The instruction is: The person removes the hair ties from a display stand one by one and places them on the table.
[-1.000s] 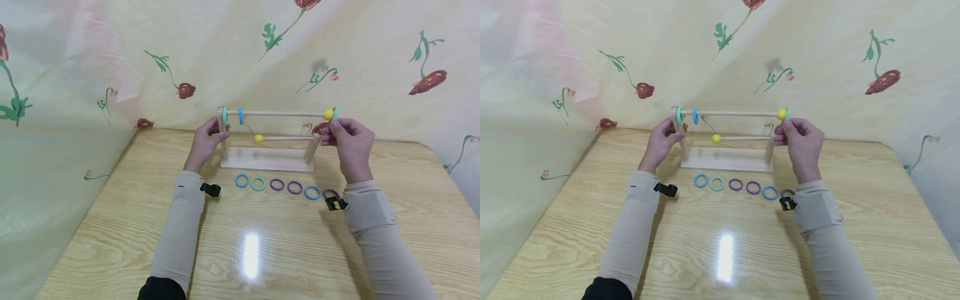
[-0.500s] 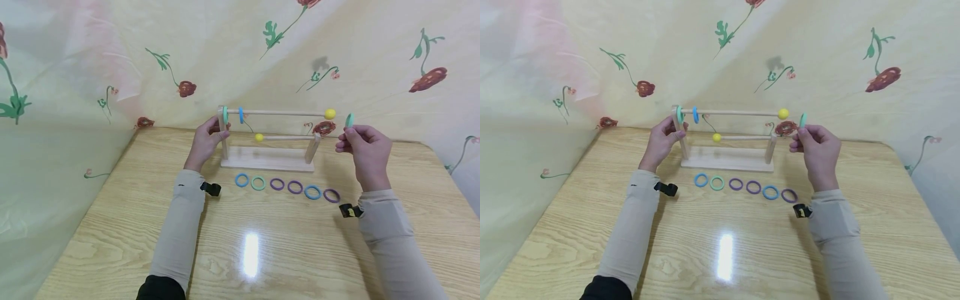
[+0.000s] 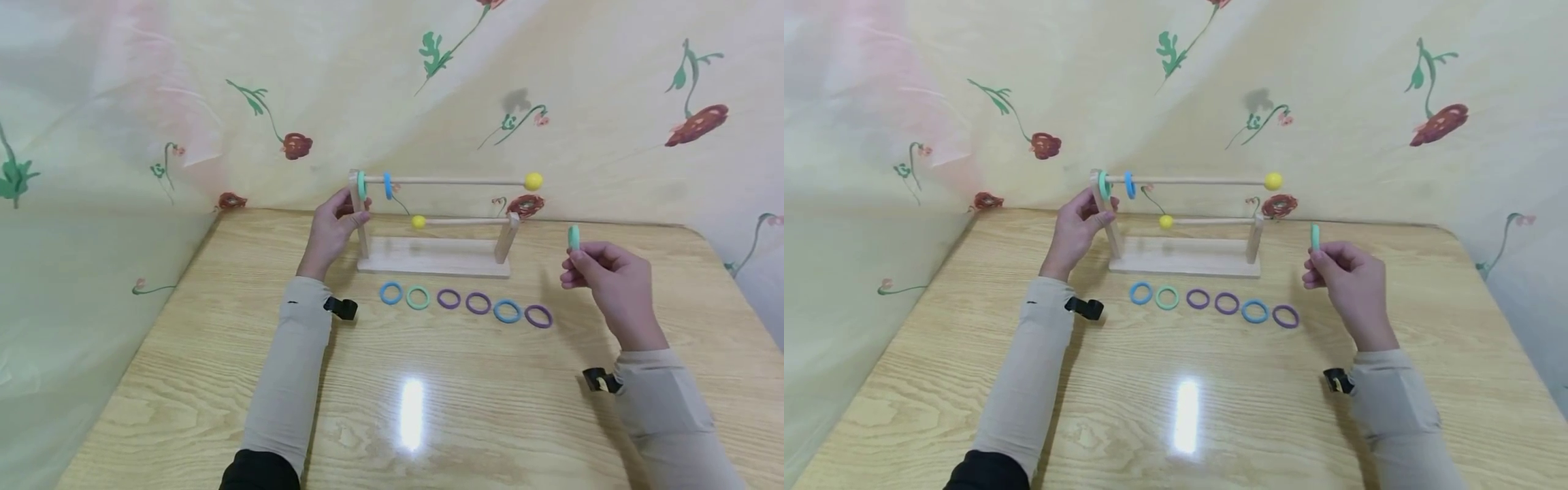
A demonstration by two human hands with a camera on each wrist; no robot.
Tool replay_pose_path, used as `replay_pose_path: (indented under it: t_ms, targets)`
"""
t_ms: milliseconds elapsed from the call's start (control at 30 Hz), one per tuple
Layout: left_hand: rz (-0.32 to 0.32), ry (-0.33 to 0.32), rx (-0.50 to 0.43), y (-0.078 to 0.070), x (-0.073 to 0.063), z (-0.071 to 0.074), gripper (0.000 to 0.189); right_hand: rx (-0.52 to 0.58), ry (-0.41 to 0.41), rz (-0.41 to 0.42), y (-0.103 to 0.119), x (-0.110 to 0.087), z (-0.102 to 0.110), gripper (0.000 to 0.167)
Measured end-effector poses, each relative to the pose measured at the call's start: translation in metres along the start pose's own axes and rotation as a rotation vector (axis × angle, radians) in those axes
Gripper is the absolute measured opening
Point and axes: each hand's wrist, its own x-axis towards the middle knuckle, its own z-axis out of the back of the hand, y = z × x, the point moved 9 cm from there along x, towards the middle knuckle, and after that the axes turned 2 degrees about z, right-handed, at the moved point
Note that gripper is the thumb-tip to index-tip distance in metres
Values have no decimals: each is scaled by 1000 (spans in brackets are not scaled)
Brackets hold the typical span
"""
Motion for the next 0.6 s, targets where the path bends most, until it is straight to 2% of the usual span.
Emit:
replay_pose_path:
  t_ms: [167,400,467,600]
  targets:
    - [14,-13,10,1,1,1,33,-49,38,-49,-16,-9,15,8]
    - [-10,-13,-2,0,1,1,37,-71,98,-94,-33,-11,31,7]
    - [-13,-14,2,0,1,0,37,-138,127,-112,-39,-9,34,8]
    - [-16,-19,7,1,2,-2,36,-393,193,-136,-50,-8,41,19]
